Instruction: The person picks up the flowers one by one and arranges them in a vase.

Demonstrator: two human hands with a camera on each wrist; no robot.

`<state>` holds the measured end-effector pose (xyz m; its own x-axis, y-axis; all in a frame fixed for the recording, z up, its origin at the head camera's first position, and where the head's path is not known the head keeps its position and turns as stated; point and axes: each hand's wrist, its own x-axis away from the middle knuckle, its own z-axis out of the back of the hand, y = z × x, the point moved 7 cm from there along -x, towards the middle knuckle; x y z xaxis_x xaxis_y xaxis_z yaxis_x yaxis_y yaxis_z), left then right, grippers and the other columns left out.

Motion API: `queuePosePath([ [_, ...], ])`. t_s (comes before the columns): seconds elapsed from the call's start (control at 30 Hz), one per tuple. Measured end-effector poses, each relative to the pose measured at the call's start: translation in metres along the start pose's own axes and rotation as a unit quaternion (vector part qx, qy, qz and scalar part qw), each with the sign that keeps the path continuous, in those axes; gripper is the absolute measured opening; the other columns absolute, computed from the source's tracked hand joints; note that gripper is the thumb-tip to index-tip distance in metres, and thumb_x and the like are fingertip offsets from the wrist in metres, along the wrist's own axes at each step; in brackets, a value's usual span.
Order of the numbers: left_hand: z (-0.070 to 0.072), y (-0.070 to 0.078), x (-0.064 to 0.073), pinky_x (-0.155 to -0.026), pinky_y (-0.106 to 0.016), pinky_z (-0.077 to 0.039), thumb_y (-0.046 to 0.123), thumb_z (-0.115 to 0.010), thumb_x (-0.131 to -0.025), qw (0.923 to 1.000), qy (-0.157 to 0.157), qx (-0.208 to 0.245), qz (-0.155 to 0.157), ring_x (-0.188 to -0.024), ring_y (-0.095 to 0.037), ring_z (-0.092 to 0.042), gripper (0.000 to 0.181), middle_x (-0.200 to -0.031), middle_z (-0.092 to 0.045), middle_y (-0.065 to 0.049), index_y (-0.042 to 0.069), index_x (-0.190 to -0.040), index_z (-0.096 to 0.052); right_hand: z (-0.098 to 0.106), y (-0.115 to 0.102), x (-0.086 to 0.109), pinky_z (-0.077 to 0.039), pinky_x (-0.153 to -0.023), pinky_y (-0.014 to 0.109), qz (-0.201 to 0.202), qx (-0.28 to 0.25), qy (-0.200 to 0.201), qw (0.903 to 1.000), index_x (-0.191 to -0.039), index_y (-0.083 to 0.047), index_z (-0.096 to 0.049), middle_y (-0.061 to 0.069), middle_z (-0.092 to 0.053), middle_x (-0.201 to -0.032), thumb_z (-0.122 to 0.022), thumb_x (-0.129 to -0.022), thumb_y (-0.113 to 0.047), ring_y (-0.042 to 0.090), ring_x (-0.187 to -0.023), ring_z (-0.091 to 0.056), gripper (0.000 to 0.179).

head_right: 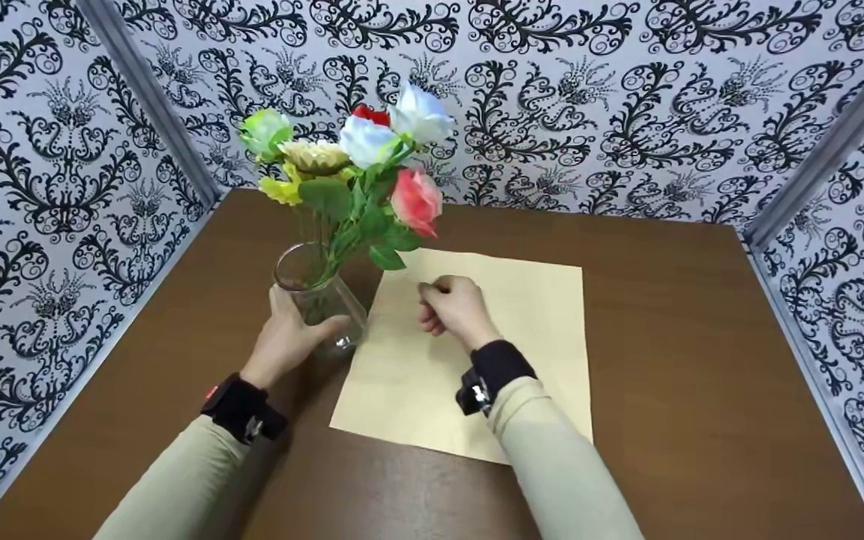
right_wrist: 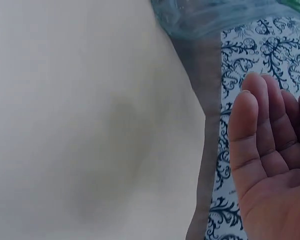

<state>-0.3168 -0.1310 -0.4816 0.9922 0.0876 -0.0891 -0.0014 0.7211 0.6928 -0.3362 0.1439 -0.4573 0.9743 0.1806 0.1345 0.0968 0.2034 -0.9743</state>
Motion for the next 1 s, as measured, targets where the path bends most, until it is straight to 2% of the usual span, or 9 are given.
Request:
queuePosePath([
  [0.2,-0.001,0.000,-0.001,-0.083,-0.058,-0.053,0.069,-0.079,-0.074,1.0000,-0.001,0.002,0.002,-0.112,-0.042,-0.063,0.118,-0.140,-0.033,-0.011,0.007,-0.154,-0.018,0.029,0.011,0.008,-0.059,-0.061,0.032,-0.008,0.018,0.025,0.9995,-0.101,0.012,-0.061,0.010,-0.069,-0.074,-0.056,-0.105,-0.025,0.018,-0.062,-0.068,0.037],
  [0.47,-0.001,-0.004,-0.002,-0.085,-0.057,-0.053,0.075,-0.076,-0.072,0.9999,-0.005,-0.002,0.013,-0.109,-0.044,-0.064,0.120,-0.142,-0.032,-0.010,0.008,-0.153,-0.018,0.063,0.021,0.023,-0.059,-0.063,0.030,-0.016,0.018,0.055,0.9982,-0.099,0.005,-0.063,0.008,-0.068,-0.077,-0.058,-0.105,-0.028,0.016,-0.065,-0.068,0.034],
  [0.67,-0.001,-0.002,0.000,-0.079,-0.055,-0.054,0.073,-0.075,-0.075,0.9998,-0.010,0.008,0.015,-0.103,-0.041,-0.065,0.123,-0.145,-0.030,-0.011,0.007,-0.158,-0.012,0.088,0.027,0.041,-0.059,-0.065,0.030,-0.014,0.019,0.085,0.9961,-0.102,0.006,-0.061,0.008,-0.068,-0.078,-0.057,-0.105,-0.028,0.015,-0.066,-0.069,0.035],
  [1.0,-0.002,-0.003,0.001,-0.088,-0.065,-0.050,0.069,-0.077,-0.076,0.9995,0.005,0.019,0.025,-0.115,-0.049,-0.061,0.120,-0.150,-0.029,-0.011,0.009,-0.158,-0.013,0.122,0.031,0.070,-0.059,-0.066,0.030,0.000,0.054,0.140,0.9887,-0.101,0.005,-0.063,0.010,-0.070,-0.079,-0.059,-0.104,-0.029,0.017,-0.067,-0.070,0.034],
])
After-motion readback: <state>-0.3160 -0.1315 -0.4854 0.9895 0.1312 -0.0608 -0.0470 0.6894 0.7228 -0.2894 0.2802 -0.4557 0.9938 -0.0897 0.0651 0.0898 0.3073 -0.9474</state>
